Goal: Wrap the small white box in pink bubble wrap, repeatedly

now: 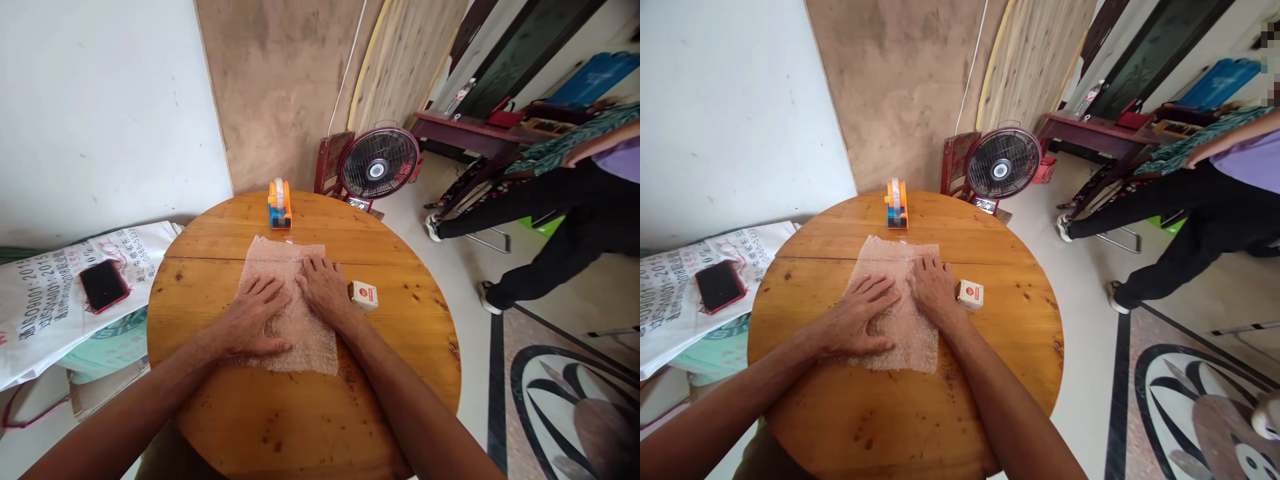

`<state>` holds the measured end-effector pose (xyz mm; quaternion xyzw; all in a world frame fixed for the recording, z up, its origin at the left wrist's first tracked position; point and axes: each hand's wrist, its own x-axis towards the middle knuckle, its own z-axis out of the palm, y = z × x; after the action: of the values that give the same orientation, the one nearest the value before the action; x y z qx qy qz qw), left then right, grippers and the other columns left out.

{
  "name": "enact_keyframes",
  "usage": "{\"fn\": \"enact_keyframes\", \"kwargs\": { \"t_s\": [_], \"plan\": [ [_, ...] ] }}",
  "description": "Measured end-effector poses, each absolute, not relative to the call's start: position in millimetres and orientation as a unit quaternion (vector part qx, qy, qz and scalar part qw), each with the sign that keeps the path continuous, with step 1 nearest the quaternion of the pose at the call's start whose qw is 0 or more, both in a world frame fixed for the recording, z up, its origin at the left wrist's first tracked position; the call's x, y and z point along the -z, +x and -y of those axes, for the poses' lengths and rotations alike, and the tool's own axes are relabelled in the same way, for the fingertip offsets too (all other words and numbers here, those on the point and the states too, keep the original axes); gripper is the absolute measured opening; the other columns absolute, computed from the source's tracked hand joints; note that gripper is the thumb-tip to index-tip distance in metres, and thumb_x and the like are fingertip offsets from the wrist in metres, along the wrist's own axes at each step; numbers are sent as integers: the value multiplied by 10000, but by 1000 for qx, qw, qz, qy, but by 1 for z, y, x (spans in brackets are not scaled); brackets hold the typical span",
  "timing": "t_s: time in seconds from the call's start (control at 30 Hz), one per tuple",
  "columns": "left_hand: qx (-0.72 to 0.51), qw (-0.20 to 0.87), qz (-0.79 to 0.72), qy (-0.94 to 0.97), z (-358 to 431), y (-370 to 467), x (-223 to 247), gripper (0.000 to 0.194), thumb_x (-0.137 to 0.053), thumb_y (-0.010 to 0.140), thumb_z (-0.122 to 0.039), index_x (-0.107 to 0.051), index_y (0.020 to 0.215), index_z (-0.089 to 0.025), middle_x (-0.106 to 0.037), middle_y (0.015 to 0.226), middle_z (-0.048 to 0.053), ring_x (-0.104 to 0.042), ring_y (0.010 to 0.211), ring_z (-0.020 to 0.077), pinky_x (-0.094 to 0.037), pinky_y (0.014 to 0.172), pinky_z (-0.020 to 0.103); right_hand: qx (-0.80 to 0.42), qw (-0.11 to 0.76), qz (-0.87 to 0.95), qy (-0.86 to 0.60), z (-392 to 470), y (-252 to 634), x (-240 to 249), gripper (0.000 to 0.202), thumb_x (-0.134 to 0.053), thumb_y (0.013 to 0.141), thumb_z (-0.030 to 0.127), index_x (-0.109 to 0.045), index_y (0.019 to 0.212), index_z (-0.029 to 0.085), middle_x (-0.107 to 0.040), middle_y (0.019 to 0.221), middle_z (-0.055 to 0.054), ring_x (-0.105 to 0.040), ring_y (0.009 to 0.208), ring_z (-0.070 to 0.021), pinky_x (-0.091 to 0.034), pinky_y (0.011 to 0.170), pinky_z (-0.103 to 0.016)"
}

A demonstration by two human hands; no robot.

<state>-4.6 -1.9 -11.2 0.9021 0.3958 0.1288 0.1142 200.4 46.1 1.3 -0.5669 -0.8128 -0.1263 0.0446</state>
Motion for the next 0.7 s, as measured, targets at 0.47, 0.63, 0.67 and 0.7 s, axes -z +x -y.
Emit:
{"fn": "enact_keyframes", "kwargs": {
  "t_s": [0.47,0.63,0.67,0.7],
  "plan": [
    [-119,98,-393,907,-1,-6,14,954,-597,715,-791,-503,1433,-170,-363,1565,205,-280,1464,397,-153,1202,583,69,-5,830,-554,-34,207,-26,258,-481,971,303,-604,1135,145,-592,1284,-163,-576,1065,-288,-427,869,-380],
    [-130,101,-385,908,-2,-7,15,956,-596,712,-797,-515,1424,-164,-361,1562,213,-289,1453,408,-152,1196,593,24,-22,833,-553,-26,215,-56,244,-518,956,290,-630,1120,147,-628,1255,-149,-592,1078,-293,-443,892,-396],
    [-131,102,-386,907,-2,-7,15,956,-597,711,-795,-513,1426,-166,-357,1565,211,-282,1453,415,-156,1191,601,15,-19,835,-549,-23,220,-64,245,-530,949,289,-637,1126,156,-637,1249,-144,-592,1091,-296,-444,904,-407],
    [-131,104,-388,906,-1,-7,16,954,-600,712,-793,-510,1428,-169,-354,1567,209,-273,1455,422,-162,1185,609,8,-12,838,-545,-20,227,-70,258,-549,937,289,-638,1146,168,-639,1256,-140,-589,1111,-300,-442,919,-421]
  ]
}}
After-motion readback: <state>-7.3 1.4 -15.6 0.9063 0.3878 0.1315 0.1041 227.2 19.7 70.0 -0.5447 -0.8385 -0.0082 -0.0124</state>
